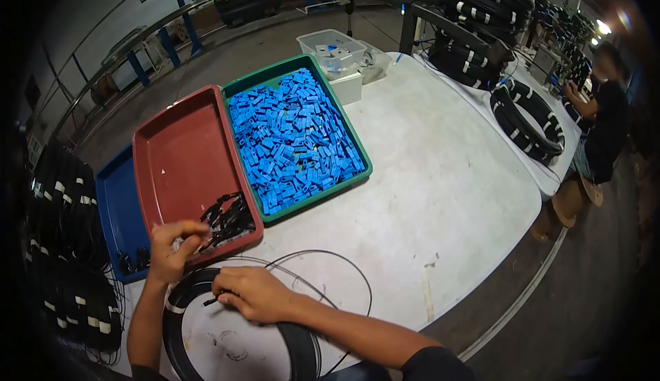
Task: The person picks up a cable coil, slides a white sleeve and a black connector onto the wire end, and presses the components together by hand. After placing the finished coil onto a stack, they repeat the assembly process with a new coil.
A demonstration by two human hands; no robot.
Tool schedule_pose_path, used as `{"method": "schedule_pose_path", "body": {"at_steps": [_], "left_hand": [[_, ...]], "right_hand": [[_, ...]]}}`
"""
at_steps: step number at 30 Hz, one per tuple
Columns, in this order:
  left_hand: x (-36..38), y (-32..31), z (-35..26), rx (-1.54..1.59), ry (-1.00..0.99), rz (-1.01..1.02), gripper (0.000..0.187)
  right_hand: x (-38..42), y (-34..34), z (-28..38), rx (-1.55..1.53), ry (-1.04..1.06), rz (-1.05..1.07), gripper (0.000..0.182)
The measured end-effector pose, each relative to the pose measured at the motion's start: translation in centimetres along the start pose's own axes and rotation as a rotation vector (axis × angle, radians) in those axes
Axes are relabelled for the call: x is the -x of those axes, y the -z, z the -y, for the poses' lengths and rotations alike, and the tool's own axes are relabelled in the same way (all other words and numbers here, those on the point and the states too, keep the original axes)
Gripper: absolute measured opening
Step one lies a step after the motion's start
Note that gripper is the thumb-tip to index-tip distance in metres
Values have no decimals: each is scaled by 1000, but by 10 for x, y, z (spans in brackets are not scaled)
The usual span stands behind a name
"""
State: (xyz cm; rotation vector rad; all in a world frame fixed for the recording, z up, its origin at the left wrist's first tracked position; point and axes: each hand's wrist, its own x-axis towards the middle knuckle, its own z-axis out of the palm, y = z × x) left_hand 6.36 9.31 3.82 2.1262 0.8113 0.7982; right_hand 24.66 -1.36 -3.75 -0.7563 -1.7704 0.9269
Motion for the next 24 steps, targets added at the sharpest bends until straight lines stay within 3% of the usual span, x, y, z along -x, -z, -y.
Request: {"method": "schedule_pose_path", "body": {"at_steps": [1,4,6,8,11,22,24], "left_hand": [[-21,-6,-10,-71,24,14,22],[-84,-28,-3,-311,-333,91,21],[-117,-45,2,-394,-388,153,20],[-145,-65,2,-614,-647,250,20],[-174,-92,12,-782,-790,347,19],[-207,-128,33,-826,-781,345,29],[-211,-126,31,-808,-795,347,34]], "right_hand": [[0,0,-1,4,10,-5,11],[1,-2,0,-3,39,-19,11],[1,-2,1,152,71,34,11],[3,-5,-2,226,118,45,17],[5,-3,-2,242,104,89,39],[8,-5,-7,198,70,66,51],[5,-1,-3,196,58,53,36]]}}
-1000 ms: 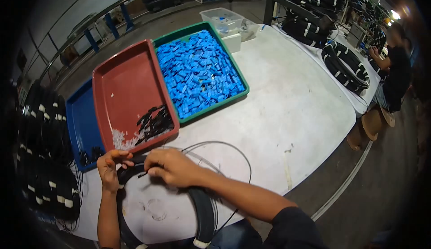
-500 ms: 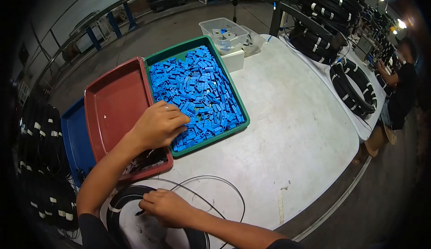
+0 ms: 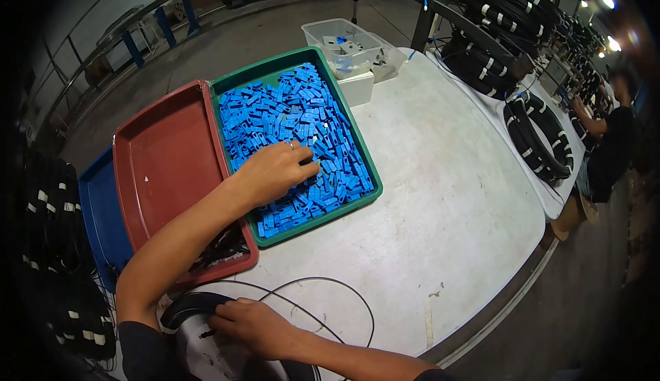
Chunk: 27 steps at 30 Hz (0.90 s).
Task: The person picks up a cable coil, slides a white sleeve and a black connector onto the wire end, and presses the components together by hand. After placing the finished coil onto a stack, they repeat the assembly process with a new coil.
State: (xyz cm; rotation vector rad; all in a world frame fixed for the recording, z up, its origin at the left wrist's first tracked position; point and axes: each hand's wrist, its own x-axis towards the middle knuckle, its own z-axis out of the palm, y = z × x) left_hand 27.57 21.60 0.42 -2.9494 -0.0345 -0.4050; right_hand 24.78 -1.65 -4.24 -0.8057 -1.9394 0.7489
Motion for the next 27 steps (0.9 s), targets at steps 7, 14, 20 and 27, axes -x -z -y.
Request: {"method": "schedule_pose_path", "body": {"at_steps": [7,14,20,27], "left_hand": [[22,42,-2,310,169,-197,31],[103,93,-50,564,336,-264,25],[191,117,-110,651,501,-354,21],[269,133,-166,803,784,-378,17]], "right_hand": [[-3,3,3,6,-16,-31,25],[0,3,10,276,51,-23,30],[-5,10,18,332,52,14,37],[-20,9,20,231,26,82,24]]}}
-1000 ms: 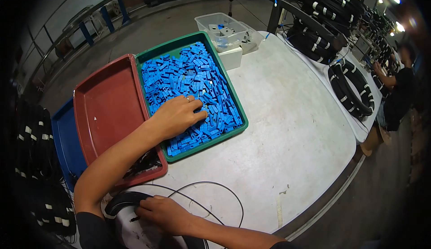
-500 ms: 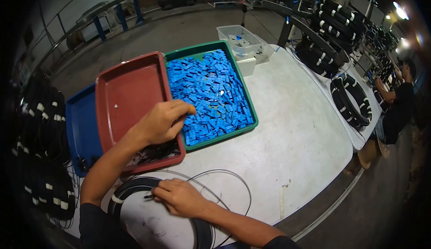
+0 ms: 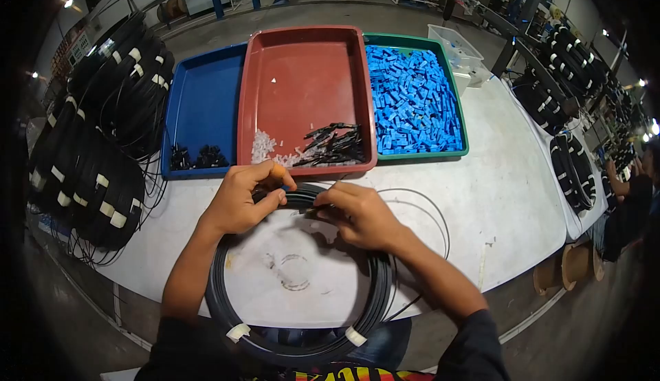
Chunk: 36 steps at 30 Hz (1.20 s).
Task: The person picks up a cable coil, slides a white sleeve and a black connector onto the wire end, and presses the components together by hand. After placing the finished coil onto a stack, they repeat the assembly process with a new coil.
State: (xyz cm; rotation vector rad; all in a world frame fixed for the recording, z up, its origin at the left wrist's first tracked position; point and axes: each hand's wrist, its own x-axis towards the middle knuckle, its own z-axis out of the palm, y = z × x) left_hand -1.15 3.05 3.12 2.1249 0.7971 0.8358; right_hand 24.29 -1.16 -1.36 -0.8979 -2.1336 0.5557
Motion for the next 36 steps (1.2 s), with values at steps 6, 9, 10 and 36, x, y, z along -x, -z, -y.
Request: {"method": "schedule_pose_path", "body": {"at_steps": [6,9,10,36], "left_hand": [[20,-5,20,-43,-100,13,21],[21,3,4,-61,9,159,23],[21,1,7,-29,-8,140,27],[22,-24,27,-91,-321,16,13]], "right_hand": [[-9,-4,8,25,54,27,26],[-6,-9,6,79,159,-73,29],[-5,-8,5,121,197,-84,30],[3,1,7,215,113,237,67]]}}
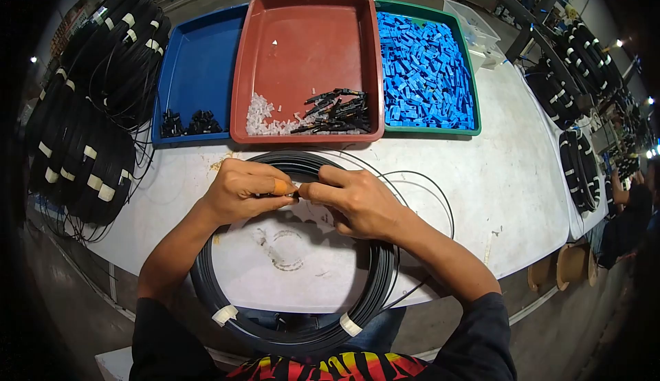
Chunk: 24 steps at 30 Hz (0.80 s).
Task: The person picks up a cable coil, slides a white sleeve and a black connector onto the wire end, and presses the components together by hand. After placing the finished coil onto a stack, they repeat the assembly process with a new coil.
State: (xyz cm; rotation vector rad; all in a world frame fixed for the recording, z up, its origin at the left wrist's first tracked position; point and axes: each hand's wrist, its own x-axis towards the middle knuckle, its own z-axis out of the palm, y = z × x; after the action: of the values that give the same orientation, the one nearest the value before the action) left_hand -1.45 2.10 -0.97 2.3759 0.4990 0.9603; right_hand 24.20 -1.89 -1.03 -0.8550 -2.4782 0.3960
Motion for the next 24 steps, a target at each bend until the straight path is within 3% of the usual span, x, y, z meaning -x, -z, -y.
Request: {"method": "schedule_pose_path", "body": {"at_steps": [2,8,15,17,24], "left_hand": [[-1,0,-1,-3,-2,2,13],[-4,2,1,20,27,-28,15],[-4,5,-3,13,82,-1,17],[-3,4,-2,12,86,2,18],[-4,5,-3,3,109,21,17]], "right_hand": [[-1,-1,0,-46,42,-84,54],[-1,-3,0,-54,35,-124,48],[1,-2,0,-53,26,-112,54],[3,0,-1,-29,26,-55,65],[4,-2,-3,-45,21,-64,66]]}}
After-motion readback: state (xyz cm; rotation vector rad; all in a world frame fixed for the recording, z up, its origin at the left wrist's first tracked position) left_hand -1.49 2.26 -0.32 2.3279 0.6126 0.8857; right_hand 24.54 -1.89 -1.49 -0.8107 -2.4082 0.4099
